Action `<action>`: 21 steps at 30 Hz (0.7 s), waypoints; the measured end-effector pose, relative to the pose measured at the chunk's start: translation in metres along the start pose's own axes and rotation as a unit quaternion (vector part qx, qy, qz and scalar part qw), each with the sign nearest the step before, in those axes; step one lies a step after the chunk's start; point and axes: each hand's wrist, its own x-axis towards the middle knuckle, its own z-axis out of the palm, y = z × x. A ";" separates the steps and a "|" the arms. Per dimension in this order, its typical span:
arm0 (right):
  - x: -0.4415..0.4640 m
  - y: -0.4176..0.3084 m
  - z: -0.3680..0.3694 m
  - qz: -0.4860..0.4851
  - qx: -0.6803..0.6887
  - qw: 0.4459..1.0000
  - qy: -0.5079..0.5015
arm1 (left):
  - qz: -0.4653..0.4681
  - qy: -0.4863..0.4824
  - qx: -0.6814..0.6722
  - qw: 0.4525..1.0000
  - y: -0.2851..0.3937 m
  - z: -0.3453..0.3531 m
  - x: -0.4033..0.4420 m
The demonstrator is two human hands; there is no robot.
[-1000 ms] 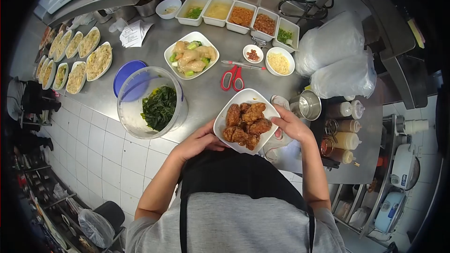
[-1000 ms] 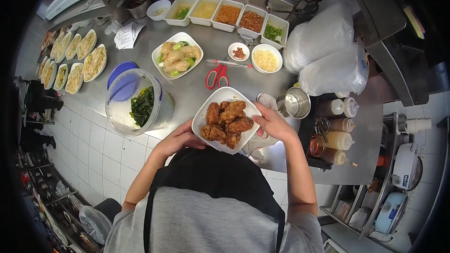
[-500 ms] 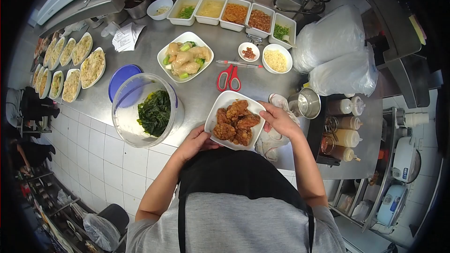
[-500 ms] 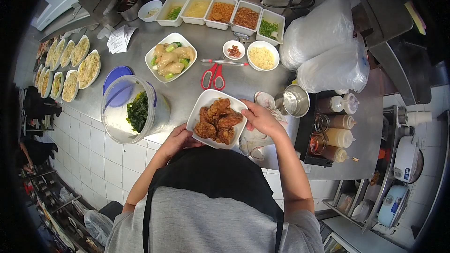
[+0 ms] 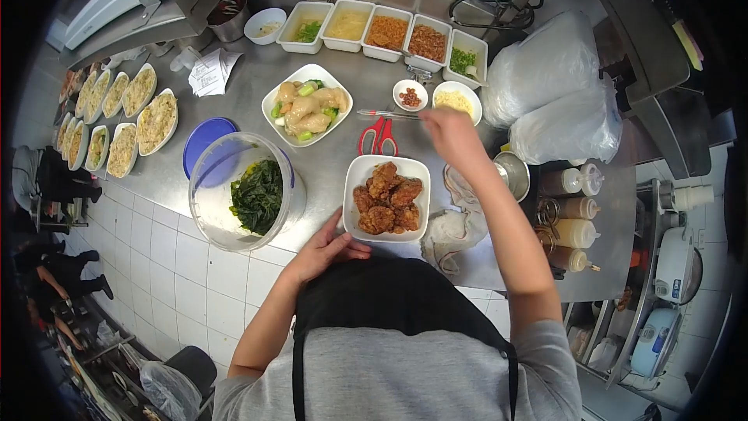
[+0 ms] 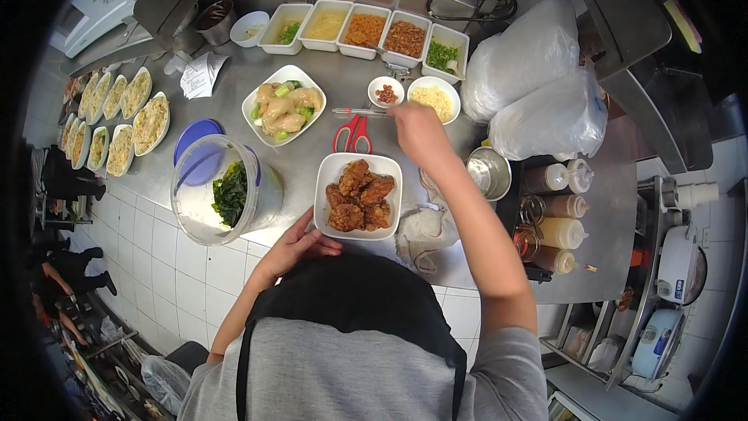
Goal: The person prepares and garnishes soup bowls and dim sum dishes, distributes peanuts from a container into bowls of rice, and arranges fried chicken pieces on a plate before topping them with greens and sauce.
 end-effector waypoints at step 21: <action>0.082 0.032 0.062 0.042 -0.272 0.948 -0.163 | -0.077 0.484 0.035 0.871 -0.259 -0.118 -0.183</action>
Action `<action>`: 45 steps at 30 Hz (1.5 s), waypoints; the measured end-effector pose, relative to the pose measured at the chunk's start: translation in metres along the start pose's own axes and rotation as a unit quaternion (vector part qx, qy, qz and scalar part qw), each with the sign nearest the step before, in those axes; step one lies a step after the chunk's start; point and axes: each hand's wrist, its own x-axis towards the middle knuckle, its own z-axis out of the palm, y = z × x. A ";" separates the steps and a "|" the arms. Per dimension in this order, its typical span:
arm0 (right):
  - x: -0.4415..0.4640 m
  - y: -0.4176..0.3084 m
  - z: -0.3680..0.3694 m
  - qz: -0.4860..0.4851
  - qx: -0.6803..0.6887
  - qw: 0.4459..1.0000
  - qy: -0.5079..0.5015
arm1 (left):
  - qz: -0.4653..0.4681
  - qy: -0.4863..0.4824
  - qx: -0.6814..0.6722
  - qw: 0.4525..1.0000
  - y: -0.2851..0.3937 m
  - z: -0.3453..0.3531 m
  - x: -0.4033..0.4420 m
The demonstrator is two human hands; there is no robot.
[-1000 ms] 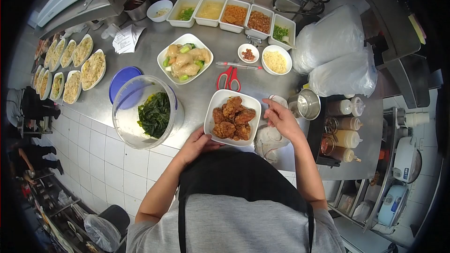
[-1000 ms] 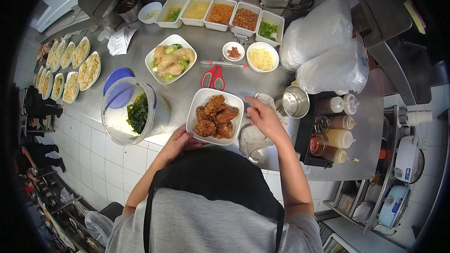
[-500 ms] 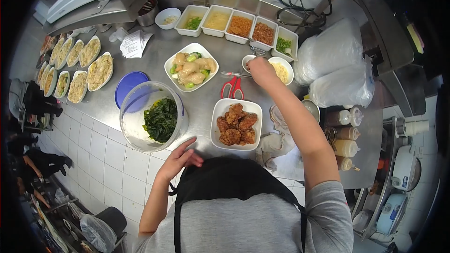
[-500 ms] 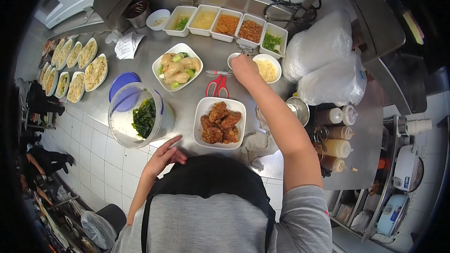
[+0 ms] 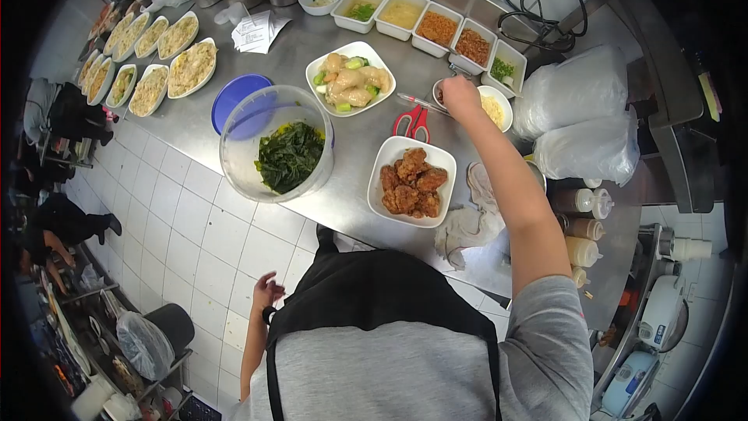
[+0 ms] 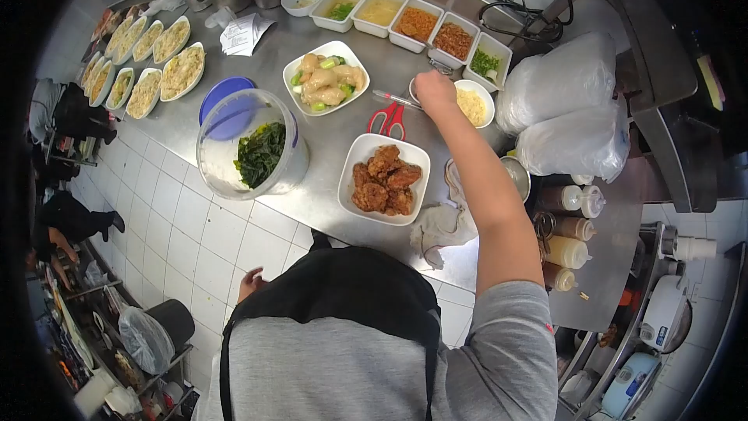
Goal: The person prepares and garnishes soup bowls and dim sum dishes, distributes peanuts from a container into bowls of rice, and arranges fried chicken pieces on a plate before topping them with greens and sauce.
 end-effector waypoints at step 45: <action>-0.273 -0.114 -0.019 0.063 0.252 0.966 0.008 | -0.123 0.070 -0.001 0.990 -0.177 -0.110 -0.130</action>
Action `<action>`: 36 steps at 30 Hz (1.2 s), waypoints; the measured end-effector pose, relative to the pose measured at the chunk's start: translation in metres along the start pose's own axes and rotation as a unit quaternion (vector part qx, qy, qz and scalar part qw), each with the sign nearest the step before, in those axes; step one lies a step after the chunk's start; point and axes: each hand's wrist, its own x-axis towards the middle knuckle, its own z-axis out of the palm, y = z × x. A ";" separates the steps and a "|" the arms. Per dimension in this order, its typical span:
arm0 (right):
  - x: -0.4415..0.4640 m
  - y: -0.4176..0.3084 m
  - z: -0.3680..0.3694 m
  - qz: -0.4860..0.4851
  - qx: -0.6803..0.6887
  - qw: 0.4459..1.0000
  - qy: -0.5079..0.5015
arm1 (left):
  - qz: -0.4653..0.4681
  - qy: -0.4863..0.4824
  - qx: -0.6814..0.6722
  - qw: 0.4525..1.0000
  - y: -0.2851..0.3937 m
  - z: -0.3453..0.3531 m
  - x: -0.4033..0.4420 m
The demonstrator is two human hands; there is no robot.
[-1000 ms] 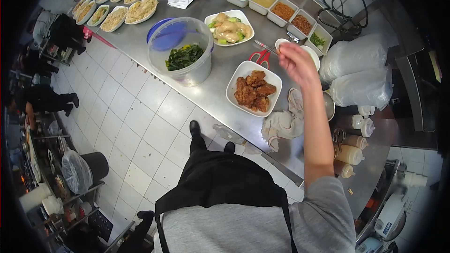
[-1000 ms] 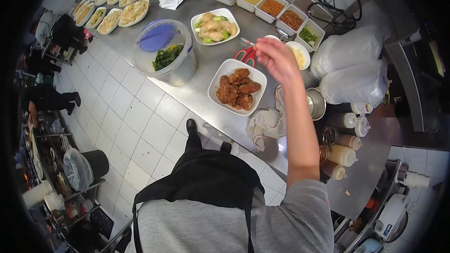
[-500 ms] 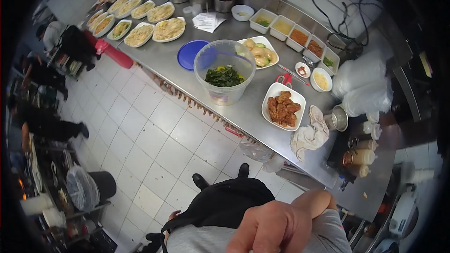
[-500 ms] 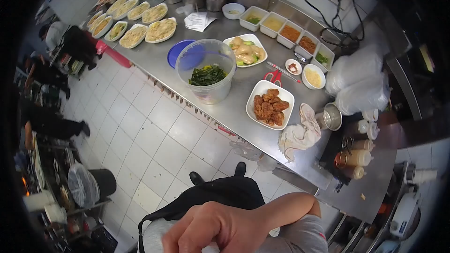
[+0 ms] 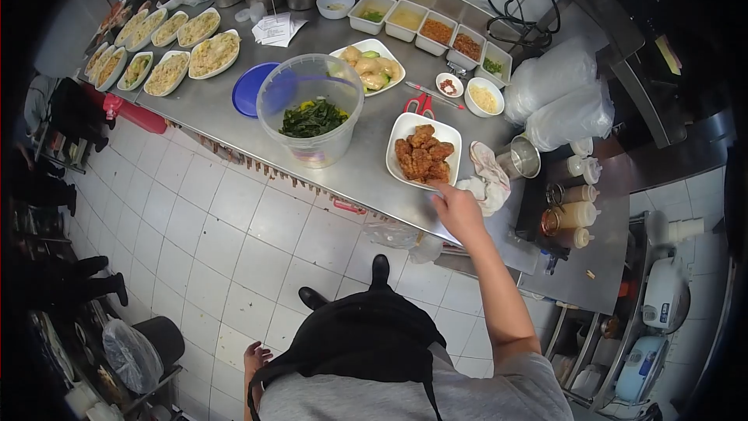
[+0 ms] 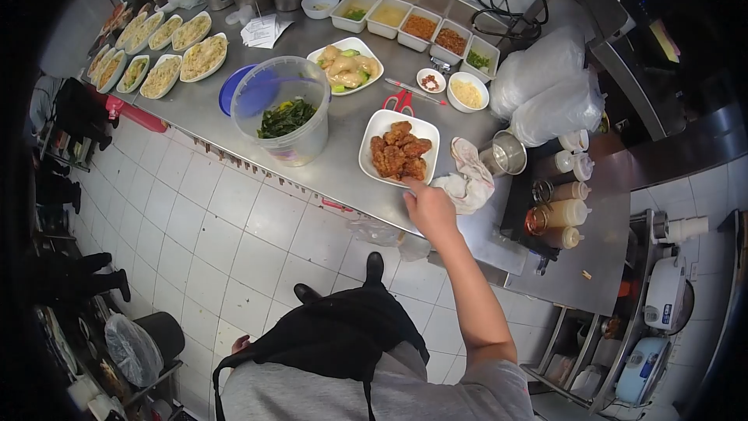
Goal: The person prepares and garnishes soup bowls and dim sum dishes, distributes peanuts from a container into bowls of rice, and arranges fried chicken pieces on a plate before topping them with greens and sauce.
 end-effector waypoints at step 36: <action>0.059 0.029 -0.011 -0.025 0.002 0.971 -0.240 | 0.142 -0.073 0.015 0.987 -0.094 0.113 0.057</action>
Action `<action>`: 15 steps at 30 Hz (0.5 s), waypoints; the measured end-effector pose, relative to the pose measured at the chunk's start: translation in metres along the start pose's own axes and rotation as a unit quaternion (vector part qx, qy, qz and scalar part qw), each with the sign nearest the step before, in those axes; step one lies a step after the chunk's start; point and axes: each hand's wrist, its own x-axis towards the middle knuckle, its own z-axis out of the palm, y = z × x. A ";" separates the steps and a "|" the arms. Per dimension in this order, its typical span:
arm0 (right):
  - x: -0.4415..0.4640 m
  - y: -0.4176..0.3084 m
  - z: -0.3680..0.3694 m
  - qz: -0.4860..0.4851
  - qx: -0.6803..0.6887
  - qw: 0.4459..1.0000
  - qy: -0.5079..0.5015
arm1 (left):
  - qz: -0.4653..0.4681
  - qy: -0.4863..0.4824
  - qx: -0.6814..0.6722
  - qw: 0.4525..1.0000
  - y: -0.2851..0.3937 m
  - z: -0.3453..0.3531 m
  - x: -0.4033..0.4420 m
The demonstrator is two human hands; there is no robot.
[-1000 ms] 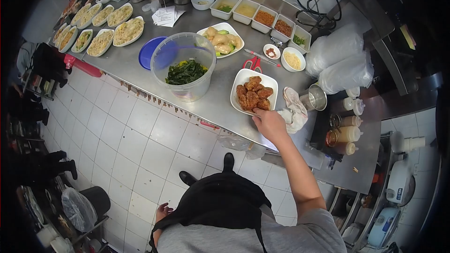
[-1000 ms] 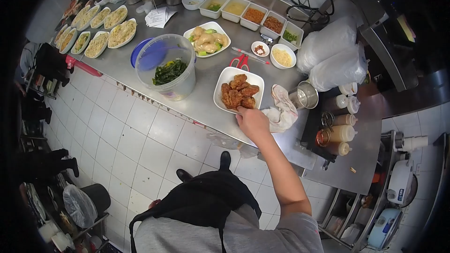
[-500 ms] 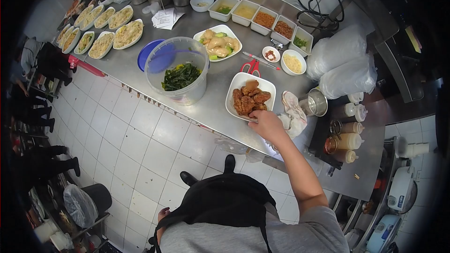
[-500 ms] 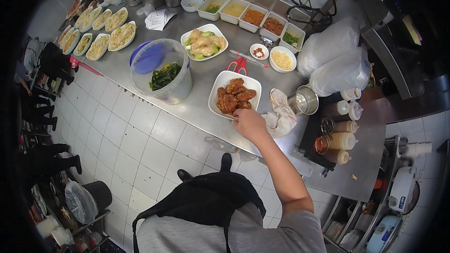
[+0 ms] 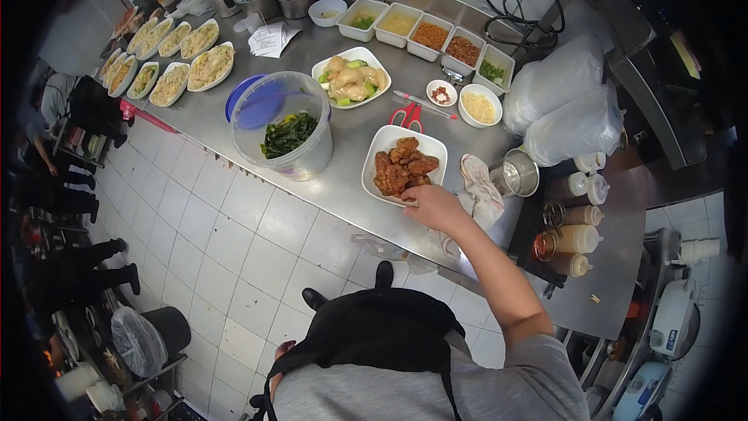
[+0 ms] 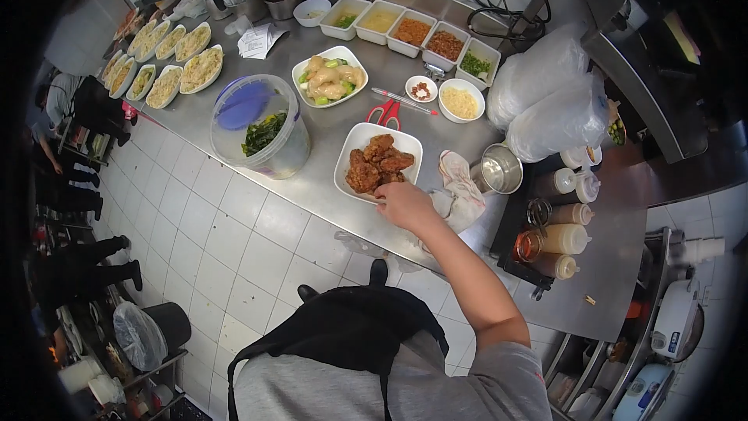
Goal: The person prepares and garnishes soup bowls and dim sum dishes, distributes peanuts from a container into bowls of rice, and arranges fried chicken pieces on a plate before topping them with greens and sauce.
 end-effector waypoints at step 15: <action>-0.028 0.015 -0.003 -0.101 0.220 0.966 0.096 | -0.050 0.048 -0.138 0.988 0.115 0.057 -0.021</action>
